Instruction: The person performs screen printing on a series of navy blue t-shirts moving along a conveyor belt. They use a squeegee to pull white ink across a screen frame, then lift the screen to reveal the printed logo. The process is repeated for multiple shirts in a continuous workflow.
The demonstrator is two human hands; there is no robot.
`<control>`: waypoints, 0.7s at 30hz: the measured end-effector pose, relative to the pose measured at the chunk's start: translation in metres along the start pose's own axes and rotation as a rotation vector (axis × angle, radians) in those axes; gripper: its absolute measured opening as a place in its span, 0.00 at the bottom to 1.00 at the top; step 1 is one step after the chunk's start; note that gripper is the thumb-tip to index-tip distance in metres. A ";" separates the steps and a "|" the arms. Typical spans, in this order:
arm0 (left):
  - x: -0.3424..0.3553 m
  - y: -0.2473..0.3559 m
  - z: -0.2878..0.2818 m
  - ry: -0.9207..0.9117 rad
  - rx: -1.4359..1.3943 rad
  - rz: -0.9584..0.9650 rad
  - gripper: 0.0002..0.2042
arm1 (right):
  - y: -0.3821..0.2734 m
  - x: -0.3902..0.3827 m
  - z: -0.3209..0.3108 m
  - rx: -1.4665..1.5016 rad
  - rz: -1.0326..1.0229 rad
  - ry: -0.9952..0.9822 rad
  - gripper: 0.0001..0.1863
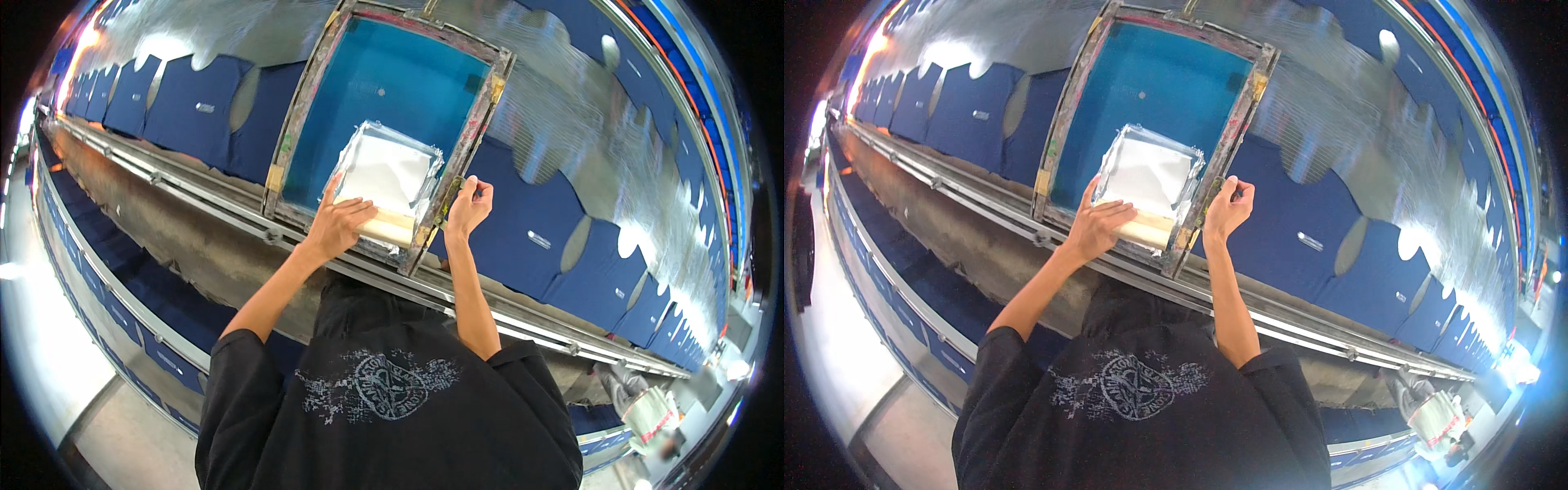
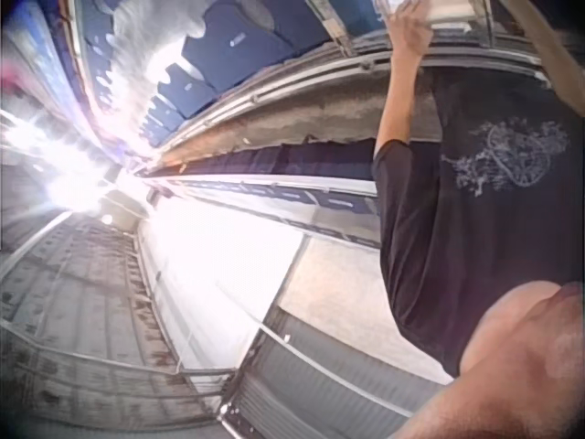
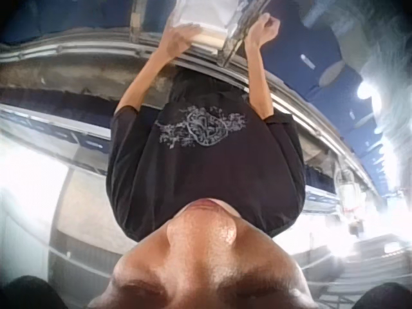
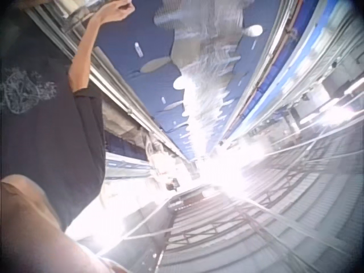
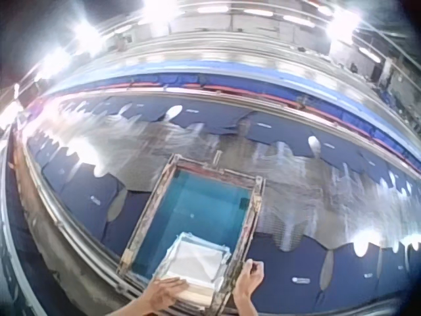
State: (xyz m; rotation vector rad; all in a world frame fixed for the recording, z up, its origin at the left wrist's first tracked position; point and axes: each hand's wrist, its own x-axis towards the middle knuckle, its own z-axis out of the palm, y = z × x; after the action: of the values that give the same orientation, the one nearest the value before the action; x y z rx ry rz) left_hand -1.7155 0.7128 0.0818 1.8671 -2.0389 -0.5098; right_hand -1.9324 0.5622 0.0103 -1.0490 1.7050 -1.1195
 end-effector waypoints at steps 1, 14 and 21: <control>-0.001 -0.022 -0.012 0.001 0.005 0.000 0.21 | -0.008 -0.011 0.019 -0.046 -0.020 -0.002 0.15; 0.070 -0.122 -0.059 -0.446 -0.063 0.113 0.08 | -0.071 -0.022 0.082 -0.811 -0.761 0.054 0.16; 0.180 -0.140 -0.055 -0.356 0.027 0.186 0.05 | -0.118 -0.005 0.145 -0.936 -0.537 -0.863 0.10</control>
State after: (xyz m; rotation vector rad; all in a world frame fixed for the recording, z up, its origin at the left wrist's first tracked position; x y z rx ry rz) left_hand -1.5828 0.5204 0.0647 1.6721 -2.4263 -0.8140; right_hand -1.7730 0.4993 0.0847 -2.2437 1.1887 0.0361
